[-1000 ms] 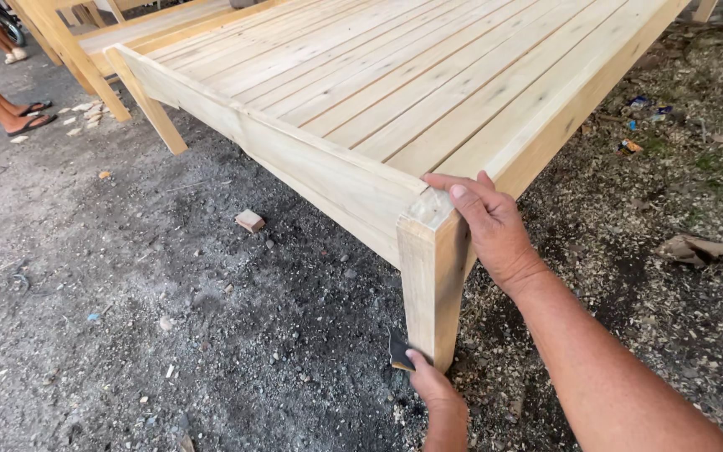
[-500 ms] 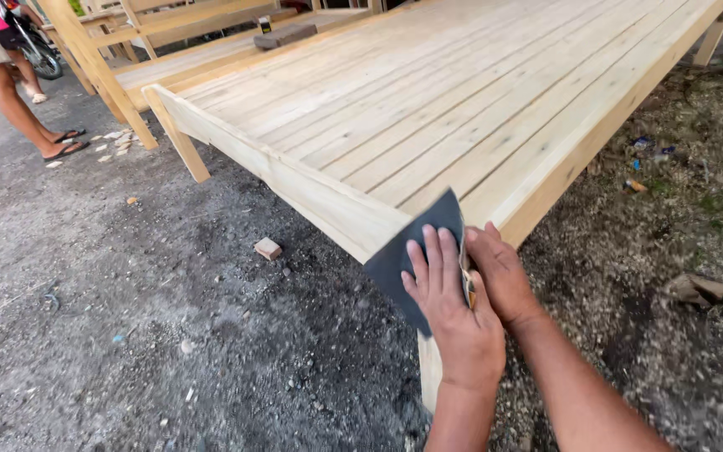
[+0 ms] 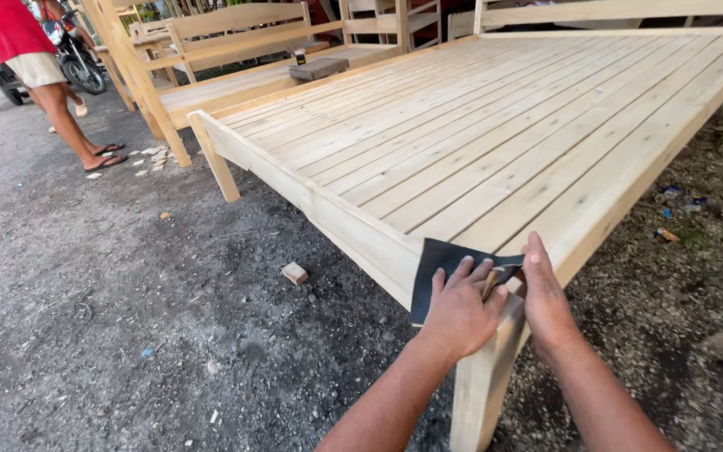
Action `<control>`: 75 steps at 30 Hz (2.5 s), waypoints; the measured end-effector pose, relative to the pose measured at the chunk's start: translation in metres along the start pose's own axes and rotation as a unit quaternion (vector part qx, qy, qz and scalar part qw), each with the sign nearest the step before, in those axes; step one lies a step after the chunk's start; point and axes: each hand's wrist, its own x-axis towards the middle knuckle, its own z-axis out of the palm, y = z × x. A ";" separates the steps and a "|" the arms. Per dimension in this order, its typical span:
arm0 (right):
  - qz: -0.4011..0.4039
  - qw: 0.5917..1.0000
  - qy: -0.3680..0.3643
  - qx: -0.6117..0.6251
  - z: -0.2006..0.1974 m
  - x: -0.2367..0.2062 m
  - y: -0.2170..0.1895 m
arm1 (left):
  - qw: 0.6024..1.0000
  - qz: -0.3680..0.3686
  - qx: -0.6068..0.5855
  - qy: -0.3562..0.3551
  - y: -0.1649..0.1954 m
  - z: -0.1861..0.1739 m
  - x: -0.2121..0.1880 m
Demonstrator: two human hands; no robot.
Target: The person sands a wooden slatted bed frame by hand, holding sandpaper and rubbing it along the frame rails, corners, and legs while steadying the frame with the other hand. They work around the frame, sanding the top edge, side rails, and leg surfaces.
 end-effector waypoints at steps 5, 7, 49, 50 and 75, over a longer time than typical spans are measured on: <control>0.021 0.981 -0.086 -0.171 0.005 0.040 0.002 | 0.993 -0.056 0.086 0.064 -0.066 -0.054 0.038; 0.043 0.955 -0.095 -0.278 0.005 0.053 0.004 | 0.985 -0.060 0.135 0.094 -0.081 -0.080 0.052; 0.308 0.713 0.049 -0.628 0.036 -0.001 0.012 | 0.982 -0.039 0.076 -0.166 -0.117 -0.070 0.021; 0.328 0.705 0.040 -0.628 0.036 -0.001 0.013 | 0.989 -0.043 0.125 -0.058 -0.133 -0.081 0.040; 0.269 0.764 0.089 -0.579 0.023 -0.026 0.033 | 0.887 -0.036 0.092 -0.451 -0.070 -0.120 0.066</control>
